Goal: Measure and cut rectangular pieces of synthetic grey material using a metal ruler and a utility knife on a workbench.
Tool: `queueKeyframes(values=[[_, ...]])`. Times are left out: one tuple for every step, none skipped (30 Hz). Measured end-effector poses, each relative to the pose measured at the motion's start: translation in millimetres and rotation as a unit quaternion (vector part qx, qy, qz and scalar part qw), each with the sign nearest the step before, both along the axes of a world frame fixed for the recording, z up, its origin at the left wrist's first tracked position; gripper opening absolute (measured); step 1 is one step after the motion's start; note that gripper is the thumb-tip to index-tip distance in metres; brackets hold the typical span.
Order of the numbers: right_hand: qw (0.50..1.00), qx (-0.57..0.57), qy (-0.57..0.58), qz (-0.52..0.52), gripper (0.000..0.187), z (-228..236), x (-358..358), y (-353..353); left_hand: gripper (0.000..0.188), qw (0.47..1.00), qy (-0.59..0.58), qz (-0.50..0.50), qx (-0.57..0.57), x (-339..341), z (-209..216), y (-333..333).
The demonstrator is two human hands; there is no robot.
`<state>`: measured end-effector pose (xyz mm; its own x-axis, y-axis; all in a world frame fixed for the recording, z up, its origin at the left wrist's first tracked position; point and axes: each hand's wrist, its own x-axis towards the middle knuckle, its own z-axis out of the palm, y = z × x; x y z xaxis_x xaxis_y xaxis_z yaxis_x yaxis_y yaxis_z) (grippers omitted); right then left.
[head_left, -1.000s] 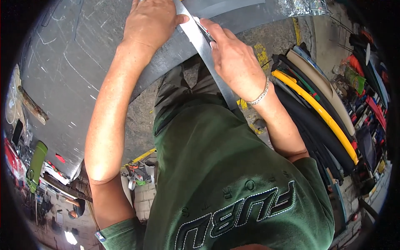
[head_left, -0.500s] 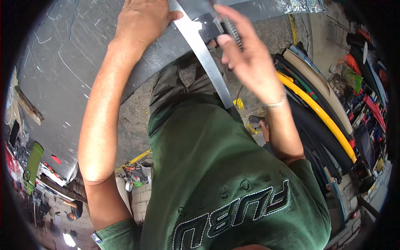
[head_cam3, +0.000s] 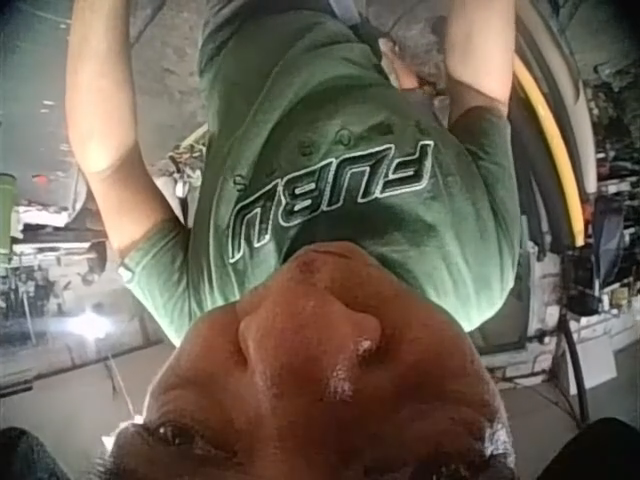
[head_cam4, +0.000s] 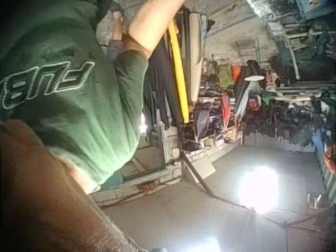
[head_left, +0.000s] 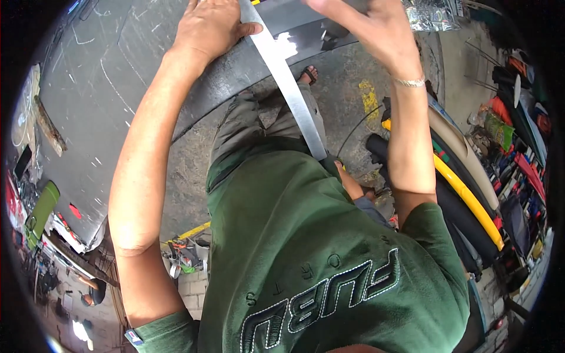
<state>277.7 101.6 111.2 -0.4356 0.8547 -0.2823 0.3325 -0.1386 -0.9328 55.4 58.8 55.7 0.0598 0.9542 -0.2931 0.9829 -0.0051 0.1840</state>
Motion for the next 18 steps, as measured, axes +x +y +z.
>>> queueKeyframes(values=[[0.990, 0.075, 0.113, 0.027, 0.027, -11.8, -12.9, 7.4, 0.099, 1.000, 0.001, 0.002, 0.001, -1.0, 0.6, -0.5], [0.963, 0.148, 0.221, 0.048, 0.027, -20.5, -22.5, 11.6, 0.100, 1.000, -0.006, 0.001, 0.003, 0.6, 1.4, -0.4], [0.963, 0.149, 0.219, 0.046, 0.027, -26.8, -30.3, 15.1, 0.101, 1.000, -0.012, 0.000, 0.004, 2.2, 2.0, -0.3], [0.972, 0.066, 0.219, 0.046, 0.032, -31.7, -39.6, 19.1, 0.101, 1.000, -0.013, -0.002, 0.004, 2.4, 2.8, -0.6], [0.975, -0.017, 0.215, 0.046, 0.037, -30.5, -50.2, 21.0, 0.101, 1.000, -0.017, -0.003, 0.004, 3.0, 4.3, -0.3], [0.976, -0.016, 0.214, 0.045, 0.037, -28.8, -60.1, 22.8, 0.102, 1.000, -0.020, -0.003, 0.003, 3.4, 4.5, 0.6], [0.981, -0.092, 0.172, -0.018, 0.045, -22.3, -74.2, 23.5, 0.102, 1.000, -0.019, -0.002, 0.004, -0.5, -1.4, -0.9], [0.974, -0.168, 0.127, -0.082, 0.053, -18.9, -85.1, 22.7, 0.102, 0.999, -0.037, -0.010, 0.036, -4.8, -7.7, -4.0], [0.974, -0.167, 0.127, -0.082, 0.053, -37.5, -92.7, 24.6, 0.102, 0.996, -0.054, -0.018, 0.068, -8.4, -14.4, -5.9], [0.967, -0.112, 0.228, -0.035, 0.057, -71.3, -96.0, 31.0, 0.102, 0.996, -0.056, -0.020, 0.068, -6.4, -15.2, -3.9], [0.943, -0.058, 0.326, 0.016, 0.062, -93.4, -100.6, 36.5, 0.103, 0.997, -0.062, -0.009, 0.055, -6.2, -14.5, -2.9], [0.943, -0.060, 0.327, 0.017, 0.062, -100.0, -106.4, 39.6, 0.104, 0.997, -0.067, 0.004, 0.042, -7.5, -13.6, -3.1], [0.940, -0.101, 0.324, 0.013, 0.059, -102.9, -108.0, 42.5, 0.104, 0.997, -0.068, 0.003, 0.041, -4.6, -9.1, -2.3], [0.936, -0.142, 0.321, 0.008, 0.057, -105.7, -109.1, 44.9, 0.104, 0.998, -0.052, -0.005, 0.037, -1.2, -3.6, -2.2], [0.937, -0.142, 0.319, 0.007, 0.057, -108.7, -110.1, 46.8, 0.105, 0.999, -0.036, -0.014, 0.032, 1.8, 0.2, -1.8], [0.938, -0.142, 0.315, 0.002, 0.057, -111.1, -113.2, 48.2, 0.105, 0.999, -0.036, -0.013, 0.031, 2.0, 1.6, -1.9], [0.940, -0.141, 0.311, -0.004, 0.057, -113.3, -115.1, 49.4, 0.105, 0.999, -0.037, -0.005, 0.028, 2.3, 2.5, -1.9], [0.940, -0.142, 0.311, -0.004, 0.057, -115.5, -115.8, 50.4, 0.106, 0.999, -0.039, 0.002, 0.025, 2.9, 3.6, -1.7]])
